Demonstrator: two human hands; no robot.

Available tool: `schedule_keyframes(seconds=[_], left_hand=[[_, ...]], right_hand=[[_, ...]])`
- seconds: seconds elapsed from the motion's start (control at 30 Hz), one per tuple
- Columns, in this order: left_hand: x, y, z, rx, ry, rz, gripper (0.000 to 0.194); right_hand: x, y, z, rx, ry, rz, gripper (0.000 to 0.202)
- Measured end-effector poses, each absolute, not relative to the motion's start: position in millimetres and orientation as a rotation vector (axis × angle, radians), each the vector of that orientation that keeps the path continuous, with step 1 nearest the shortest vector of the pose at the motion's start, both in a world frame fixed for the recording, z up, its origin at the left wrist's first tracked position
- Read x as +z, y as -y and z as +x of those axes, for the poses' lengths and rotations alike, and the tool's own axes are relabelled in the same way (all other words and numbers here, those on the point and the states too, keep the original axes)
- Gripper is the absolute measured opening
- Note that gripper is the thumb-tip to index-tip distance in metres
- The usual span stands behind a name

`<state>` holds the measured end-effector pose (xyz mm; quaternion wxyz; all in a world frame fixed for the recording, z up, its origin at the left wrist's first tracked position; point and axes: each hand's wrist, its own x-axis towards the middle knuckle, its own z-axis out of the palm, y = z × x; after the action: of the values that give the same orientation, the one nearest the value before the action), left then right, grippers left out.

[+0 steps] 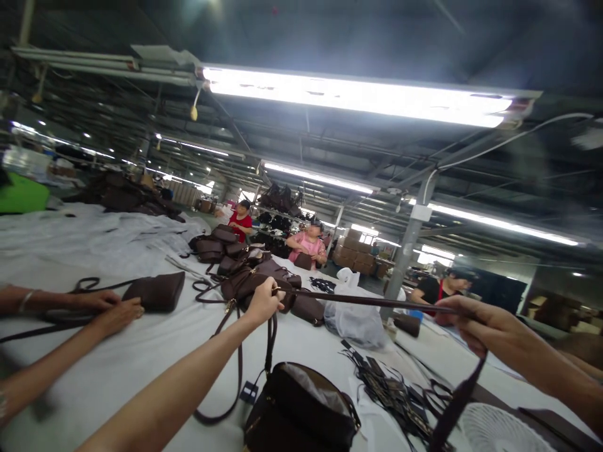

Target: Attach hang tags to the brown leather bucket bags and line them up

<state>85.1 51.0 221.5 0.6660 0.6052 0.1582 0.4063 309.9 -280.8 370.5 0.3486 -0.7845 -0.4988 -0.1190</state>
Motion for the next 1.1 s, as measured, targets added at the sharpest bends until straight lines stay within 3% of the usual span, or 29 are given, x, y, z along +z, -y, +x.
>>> schedule_keyframes(seconds=[0.1,0.27,0.33,0.43,0.63,0.7,0.8,0.93,1.03,1.1], left_hand=[[219.9,-59.4,77.4,0.84,-0.289,1.283,0.019],[222.1,-65.6,54.8,0.683,-0.11,1.195,0.015],[223.3,-62.5,51.1,0.664,-0.07,1.163,0.014],[225.3,-51.9,54.8,0.663,-0.042,1.155,0.015],[237.6,-27.1,69.1,0.725,-0.045,1.267,0.017],[244.3,-24.2,67.6,0.757,-0.059,1.32,0.018],[249.4,-25.0,58.7,0.828,-0.08,1.365,0.024],[233.1,-23.9,45.5,0.766,-0.147,1.426,0.04],[209.9,-16.9,45.5,0.529,-0.173,1.519,0.028],[197.5,-12.4,51.7,0.554,-0.15,1.446,0.034]], right_hand=[[355.2,286.7,325.5,0.251,1.279,-1.97,0.035],[317.2,301.1,365.2,0.498,1.239,-2.177,0.03],[299.5,298.6,363.8,0.584,1.212,-2.308,0.039],[279.8,270.0,330.5,0.455,1.32,-2.334,0.059],[263.0,149.7,224.7,0.254,1.599,-1.913,0.086],[256.3,116.2,200.2,0.205,1.654,-1.842,0.072],[247.4,83.9,180.3,0.136,1.714,-1.87,0.032],[255.7,64.8,183.2,-0.007,1.667,-1.901,0.027],[274.4,62.9,196.4,-0.09,1.646,-1.925,0.025],[282.2,67.3,202.4,-0.138,1.64,-1.956,0.023]])
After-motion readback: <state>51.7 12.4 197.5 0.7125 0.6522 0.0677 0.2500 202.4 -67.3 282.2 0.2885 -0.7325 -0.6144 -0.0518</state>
